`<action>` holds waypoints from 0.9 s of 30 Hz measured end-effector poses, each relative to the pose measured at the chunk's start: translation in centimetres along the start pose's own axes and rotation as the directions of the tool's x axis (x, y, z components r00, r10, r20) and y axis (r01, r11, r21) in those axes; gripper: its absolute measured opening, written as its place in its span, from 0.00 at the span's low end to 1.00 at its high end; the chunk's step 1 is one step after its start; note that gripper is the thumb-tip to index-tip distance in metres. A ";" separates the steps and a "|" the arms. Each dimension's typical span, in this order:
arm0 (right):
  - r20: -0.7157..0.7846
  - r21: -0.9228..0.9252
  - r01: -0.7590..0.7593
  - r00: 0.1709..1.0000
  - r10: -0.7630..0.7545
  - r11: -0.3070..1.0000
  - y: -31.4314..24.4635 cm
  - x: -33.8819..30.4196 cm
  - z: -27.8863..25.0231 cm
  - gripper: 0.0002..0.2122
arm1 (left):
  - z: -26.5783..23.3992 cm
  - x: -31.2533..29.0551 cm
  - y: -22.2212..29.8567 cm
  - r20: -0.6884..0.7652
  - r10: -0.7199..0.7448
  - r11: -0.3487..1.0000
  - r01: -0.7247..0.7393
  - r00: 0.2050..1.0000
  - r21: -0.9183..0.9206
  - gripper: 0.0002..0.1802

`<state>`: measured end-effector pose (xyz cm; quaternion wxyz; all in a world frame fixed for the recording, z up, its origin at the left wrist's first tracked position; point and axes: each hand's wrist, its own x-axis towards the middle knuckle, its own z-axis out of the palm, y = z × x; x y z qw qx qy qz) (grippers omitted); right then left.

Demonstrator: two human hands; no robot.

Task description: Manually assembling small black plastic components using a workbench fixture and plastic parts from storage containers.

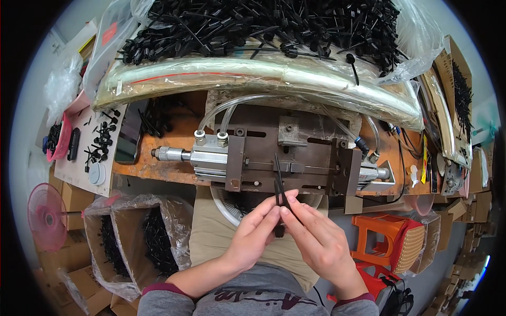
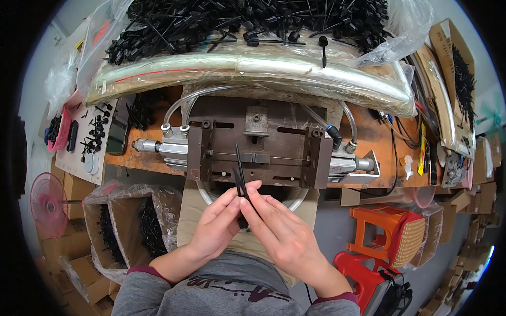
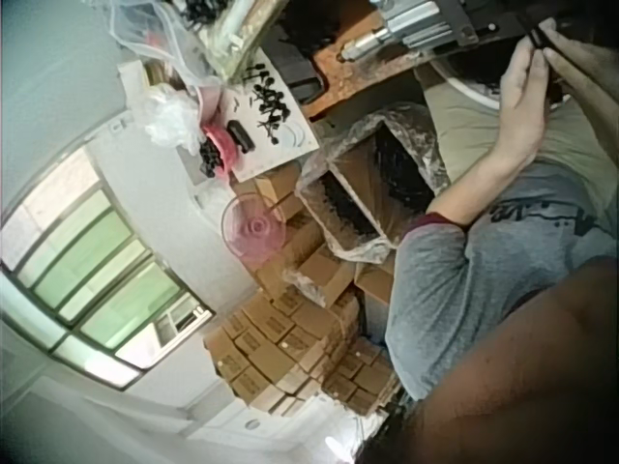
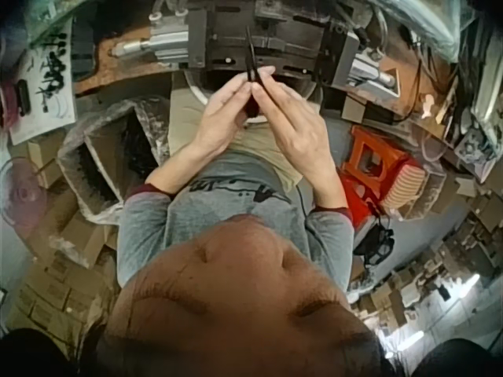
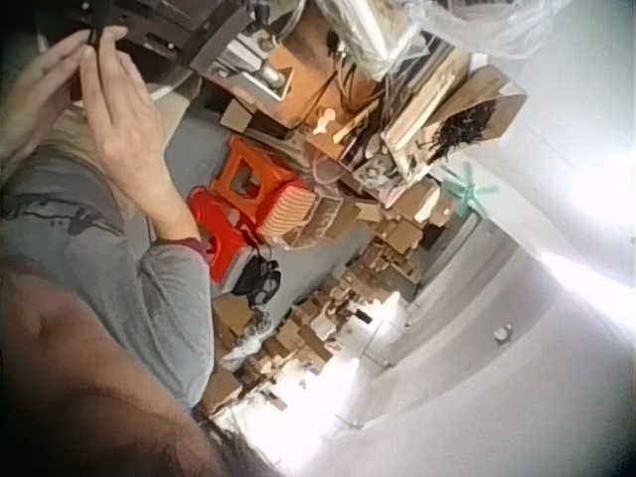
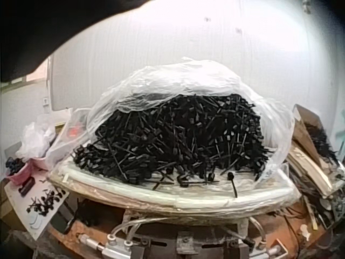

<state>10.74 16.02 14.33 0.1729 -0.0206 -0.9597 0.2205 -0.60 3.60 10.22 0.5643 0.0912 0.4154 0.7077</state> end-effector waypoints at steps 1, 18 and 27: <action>-0.014 0.010 -0.003 1.000 0.003 1.000 0.1 -0.1 0.0 0.21 | 0.0 0.1 -0.2 0.017 0.039 0.999 -0.040 0.999 0.034 0.23; -0.330 0.235 -0.003 0.940 0.082 0.972 1.3 -0.1 1.9 0.18 | -1.4 -1.1 0.5 -0.004 0.222 0.950 -0.215 0.975 0.227 0.15; -0.261 -0.097 -0.085 0.964 0.057 0.992 2.1 1.7 3.9 0.16 | -1.8 -2.3 1.5 -0.042 0.411 0.849 -0.365 0.911 0.382 0.18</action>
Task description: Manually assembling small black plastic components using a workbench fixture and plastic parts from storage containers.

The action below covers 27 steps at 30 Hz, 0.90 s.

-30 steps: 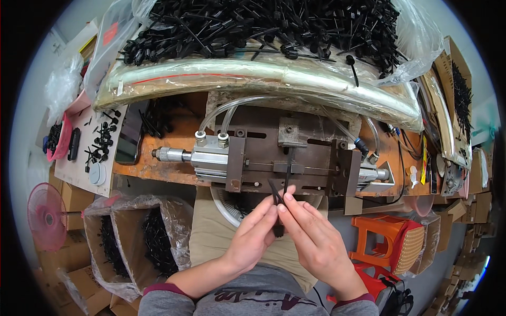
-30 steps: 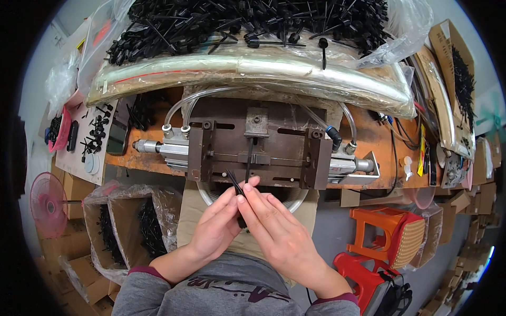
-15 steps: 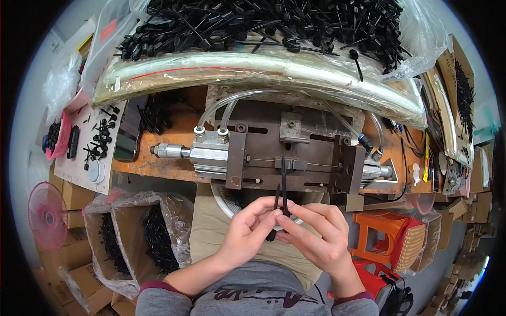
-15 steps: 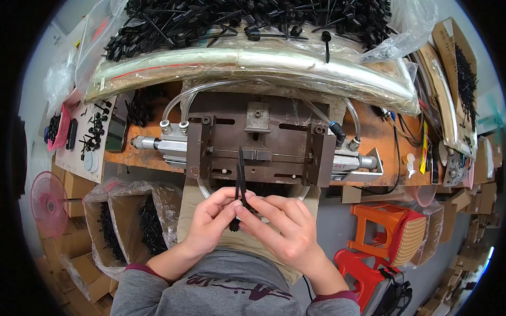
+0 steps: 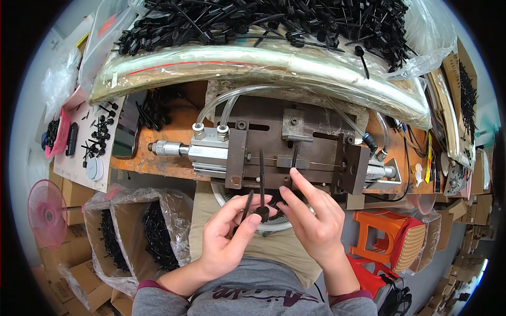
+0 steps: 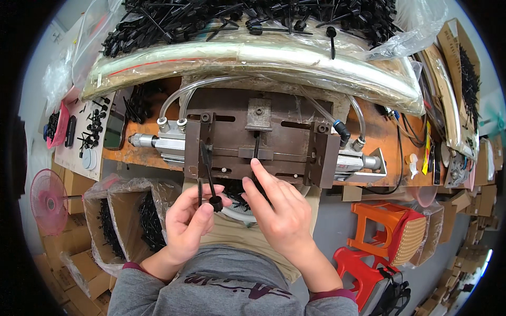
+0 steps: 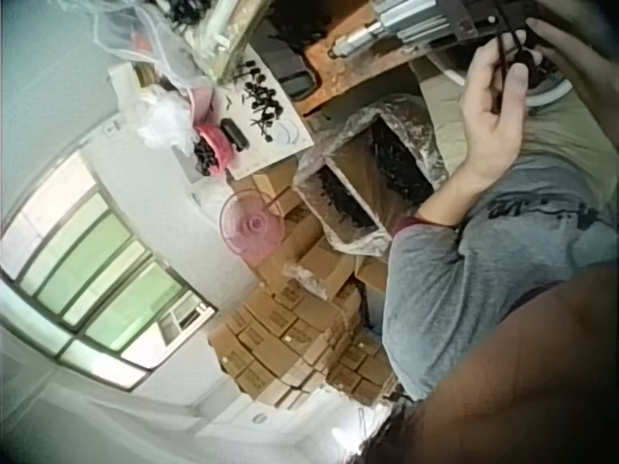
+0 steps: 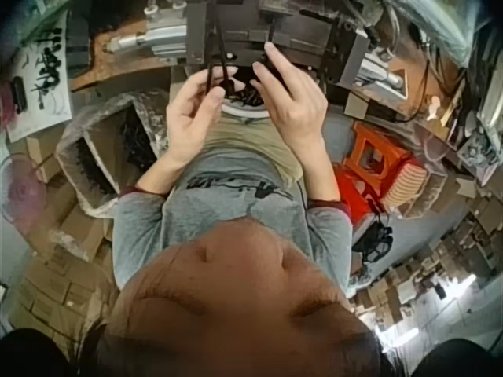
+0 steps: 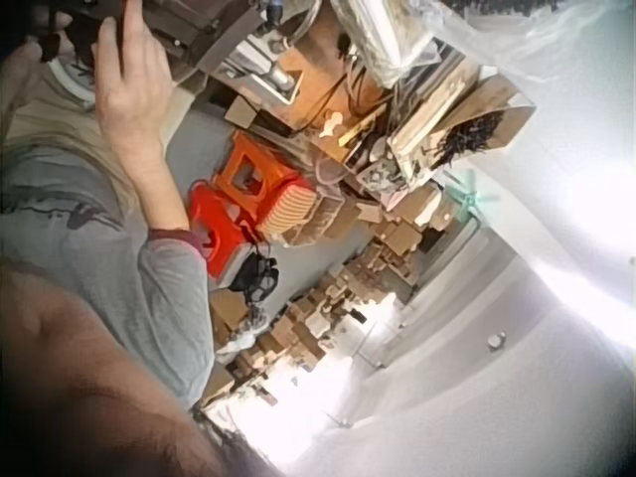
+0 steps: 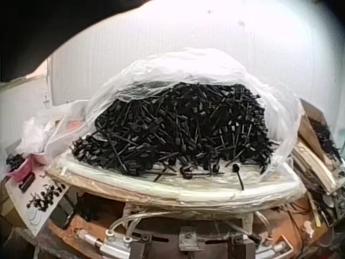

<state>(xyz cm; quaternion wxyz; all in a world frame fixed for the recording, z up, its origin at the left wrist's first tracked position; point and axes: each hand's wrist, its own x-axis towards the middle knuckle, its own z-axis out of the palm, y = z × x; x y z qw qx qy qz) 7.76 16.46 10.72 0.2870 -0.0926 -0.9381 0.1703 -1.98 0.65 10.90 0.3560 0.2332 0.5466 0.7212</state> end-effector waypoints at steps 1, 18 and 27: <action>0.002 -0.039 0.005 1.000 -0.005 0.999 0.0 0.1 0.0 0.15 | 0.0 0.0 0.0 -0.007 0.010 1.000 -0.010 1.000 0.003 0.18; 0.092 -0.161 -0.040 0.994 0.055 0.986 -0.7 1.1 -0.7 0.15 | -0.6 0.1 -0.2 -0.029 0.009 0.999 -0.010 1.000 -0.031 0.19; 0.106 -0.189 -0.039 0.993 0.059 0.981 -0.9 1.1 -0.7 0.15 | -0.7 0.0 -0.2 -0.027 0.003 0.999 -0.004 1.000 -0.037 0.20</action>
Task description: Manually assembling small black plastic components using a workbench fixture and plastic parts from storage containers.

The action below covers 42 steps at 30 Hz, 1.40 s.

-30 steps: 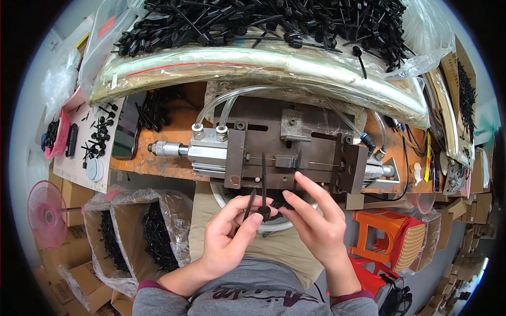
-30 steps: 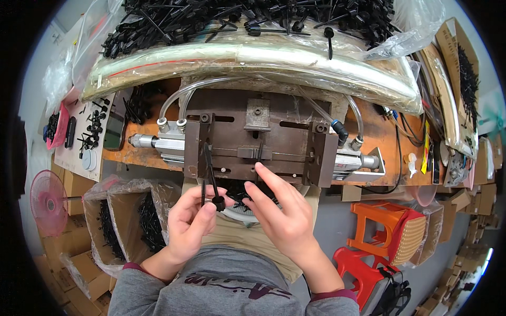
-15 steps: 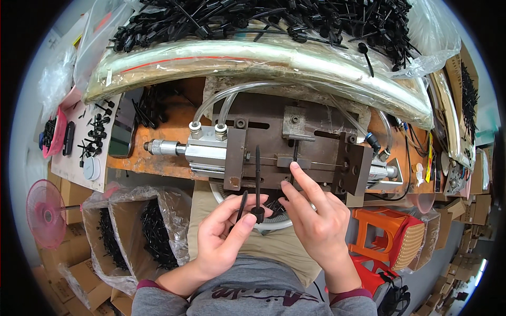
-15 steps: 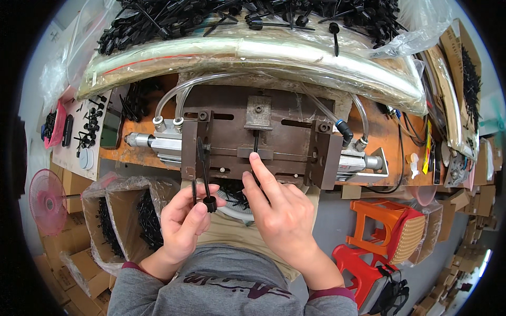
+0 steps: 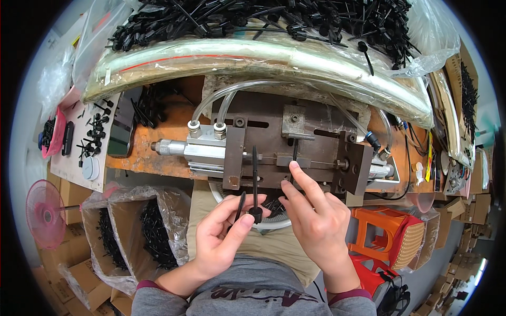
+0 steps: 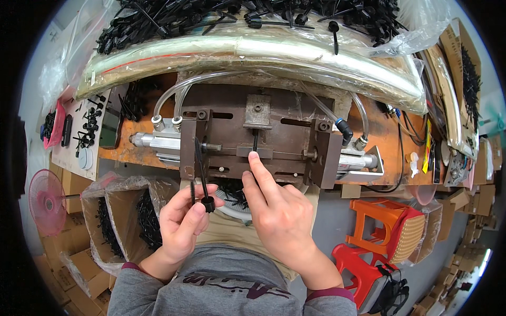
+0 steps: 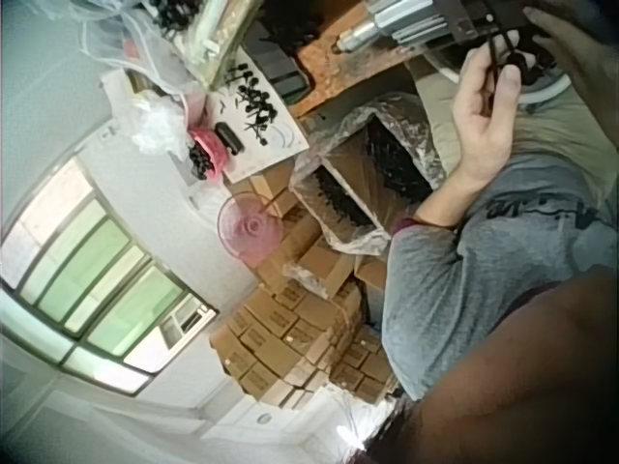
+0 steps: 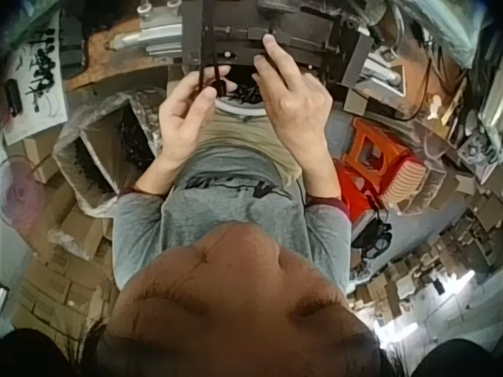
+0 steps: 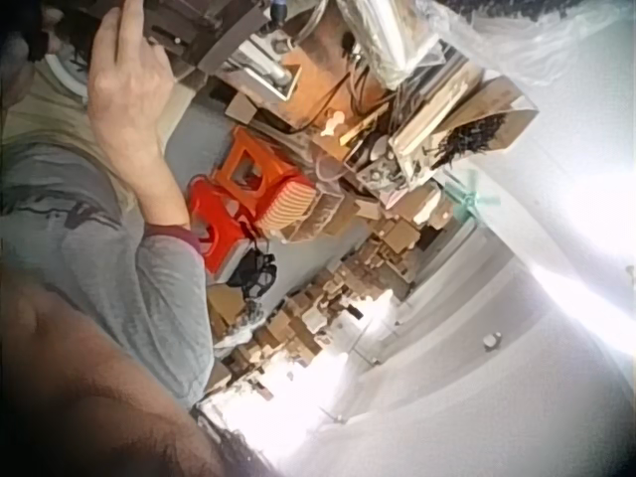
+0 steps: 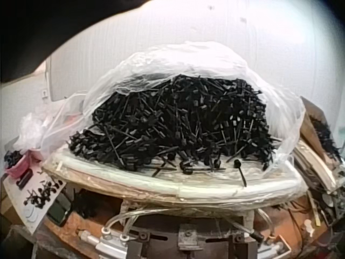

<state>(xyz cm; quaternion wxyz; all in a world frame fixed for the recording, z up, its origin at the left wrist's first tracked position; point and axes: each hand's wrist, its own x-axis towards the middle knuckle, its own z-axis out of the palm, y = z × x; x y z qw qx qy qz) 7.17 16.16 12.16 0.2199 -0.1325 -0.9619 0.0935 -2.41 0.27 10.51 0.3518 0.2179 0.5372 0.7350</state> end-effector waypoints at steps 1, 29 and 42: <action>-0.002 -0.001 0.001 1.000 -0.001 1.000 0.0 0.0 0.0 0.15 | 0.0 -0.1 0.0 0.000 -0.002 1.000 0.002 1.000 0.001 0.20; 0.246 0.875 -0.367 0.898 0.364 0.315 1.1 -1.4 -1.2 0.13 | -0.3 -0.3 1.2 0.093 0.017 0.968 -0.039 0.995 0.246 0.16; 0.344 0.938 -0.329 0.835 0.429 -0.113 0.3 -0.7 -0.8 0.08 | -0.2 -0.8 1.7 0.209 0.067 0.906 -0.148 0.976 0.398 0.20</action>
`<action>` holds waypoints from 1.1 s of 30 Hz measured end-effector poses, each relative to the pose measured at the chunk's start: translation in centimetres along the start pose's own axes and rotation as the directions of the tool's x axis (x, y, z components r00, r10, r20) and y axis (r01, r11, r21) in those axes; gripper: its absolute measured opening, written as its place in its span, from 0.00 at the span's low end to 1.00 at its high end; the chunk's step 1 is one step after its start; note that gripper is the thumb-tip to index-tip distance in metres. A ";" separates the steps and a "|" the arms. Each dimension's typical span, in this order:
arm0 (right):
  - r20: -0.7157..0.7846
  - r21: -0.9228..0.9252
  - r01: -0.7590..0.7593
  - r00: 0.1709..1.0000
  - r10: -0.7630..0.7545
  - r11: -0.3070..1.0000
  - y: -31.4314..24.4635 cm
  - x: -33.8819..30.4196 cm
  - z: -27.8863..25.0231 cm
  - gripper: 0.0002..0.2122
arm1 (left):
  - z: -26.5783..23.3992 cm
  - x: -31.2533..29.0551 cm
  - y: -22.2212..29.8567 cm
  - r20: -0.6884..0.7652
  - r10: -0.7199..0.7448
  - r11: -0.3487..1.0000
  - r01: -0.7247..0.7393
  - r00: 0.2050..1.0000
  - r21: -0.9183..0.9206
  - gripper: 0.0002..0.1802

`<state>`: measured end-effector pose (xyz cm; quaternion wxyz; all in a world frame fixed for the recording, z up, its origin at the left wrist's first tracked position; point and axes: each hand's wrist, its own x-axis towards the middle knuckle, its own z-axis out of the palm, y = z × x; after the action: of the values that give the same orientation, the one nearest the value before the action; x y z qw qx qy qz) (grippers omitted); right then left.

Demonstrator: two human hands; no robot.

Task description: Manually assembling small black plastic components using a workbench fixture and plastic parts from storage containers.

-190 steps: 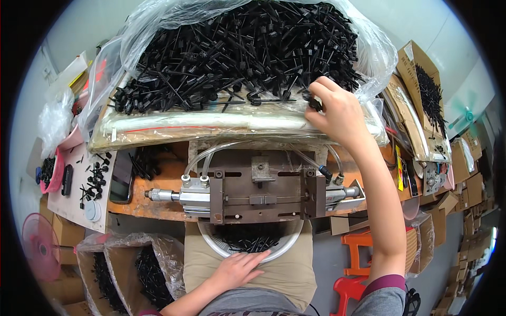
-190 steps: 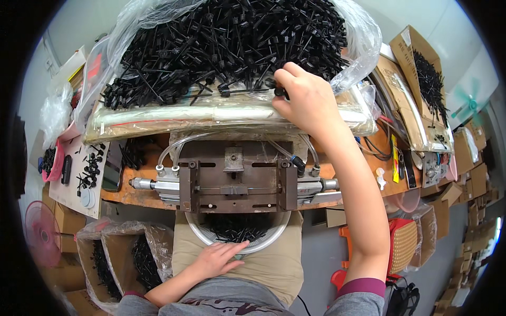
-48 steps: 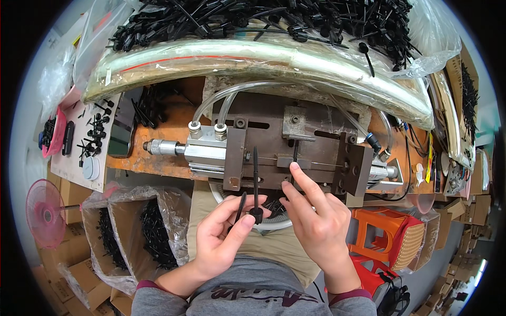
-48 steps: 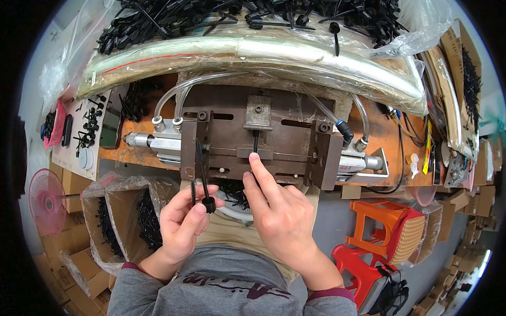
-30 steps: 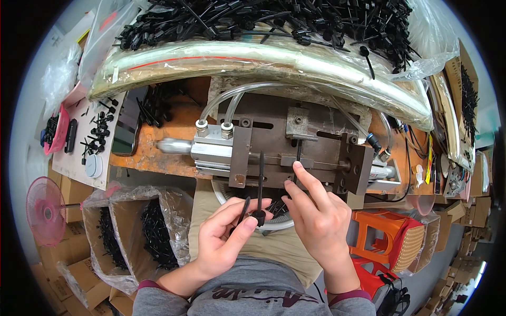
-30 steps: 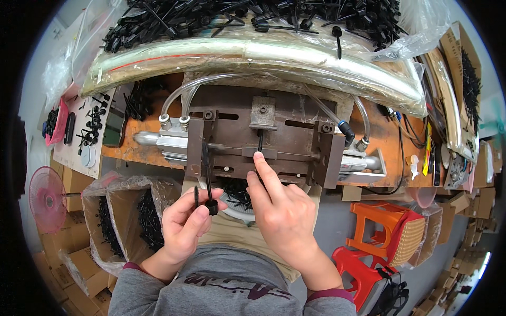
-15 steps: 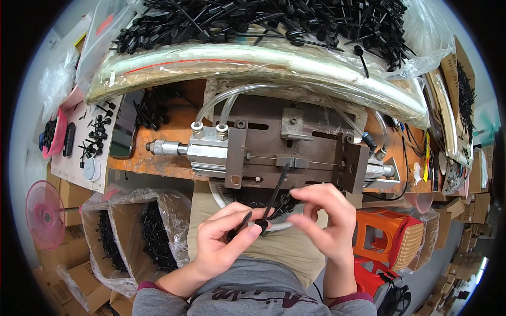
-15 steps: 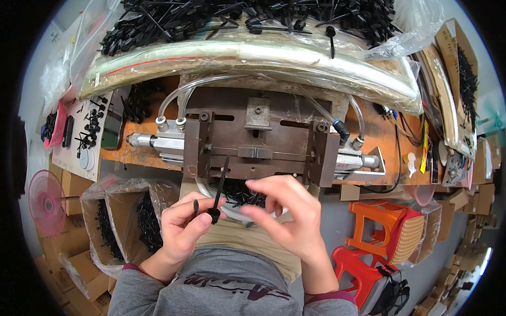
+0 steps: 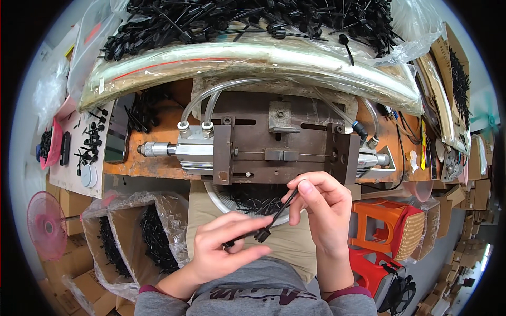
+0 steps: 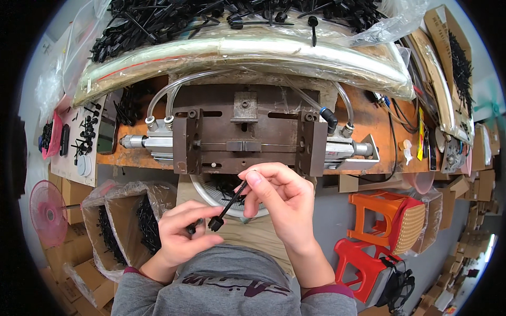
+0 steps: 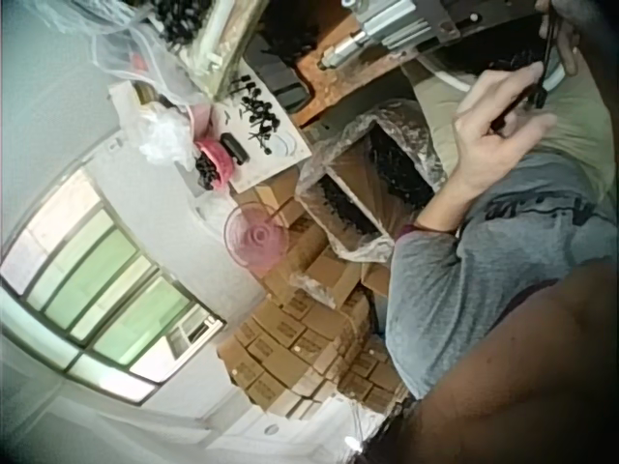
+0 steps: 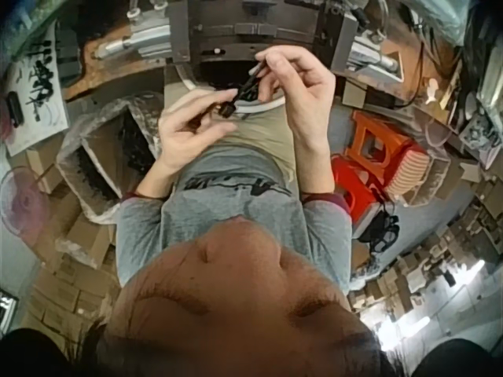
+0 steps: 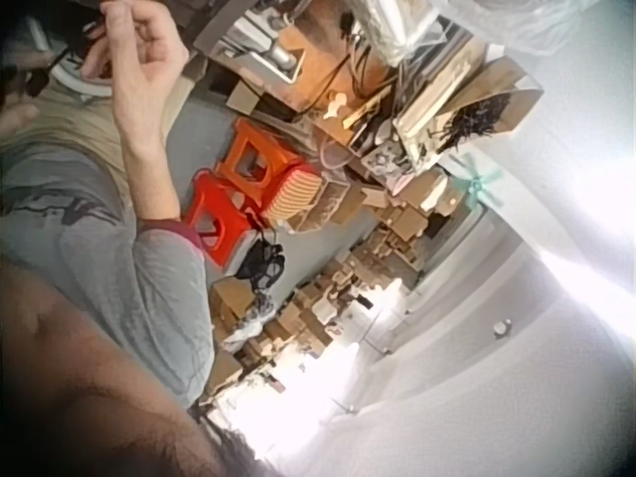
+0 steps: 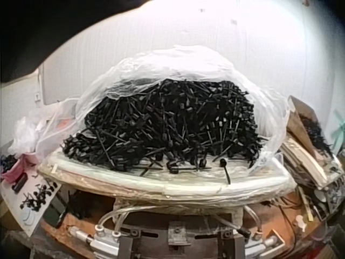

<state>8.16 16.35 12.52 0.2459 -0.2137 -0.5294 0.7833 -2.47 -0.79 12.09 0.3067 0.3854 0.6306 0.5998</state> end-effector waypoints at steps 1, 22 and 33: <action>-0.011 0.007 0.003 1.000 -0.003 1.000 0.1 -0.1 0.0 0.07 | 0.0 0.0 0.2 0.014 0.035 0.999 -0.035 0.999 0.026 0.20; 0.026 0.107 -0.016 1.000 0.014 0.994 0.5 -1.1 -0.3 0.10 | 0.3 0.6 -1.1 0.198 0.529 0.712 -0.559 0.825 0.425 0.17; 0.053 0.131 -0.040 0.998 0.033 0.991 0.8 -1.0 -0.4 0.10 | 0.0 0.4 -1.1 0.215 0.504 0.701 -0.541 0.837 0.464 0.16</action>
<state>9.08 15.72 11.69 0.2316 -0.1867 -0.4786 0.8261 -2.80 -0.40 11.06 0.0337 0.6361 0.6185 0.4600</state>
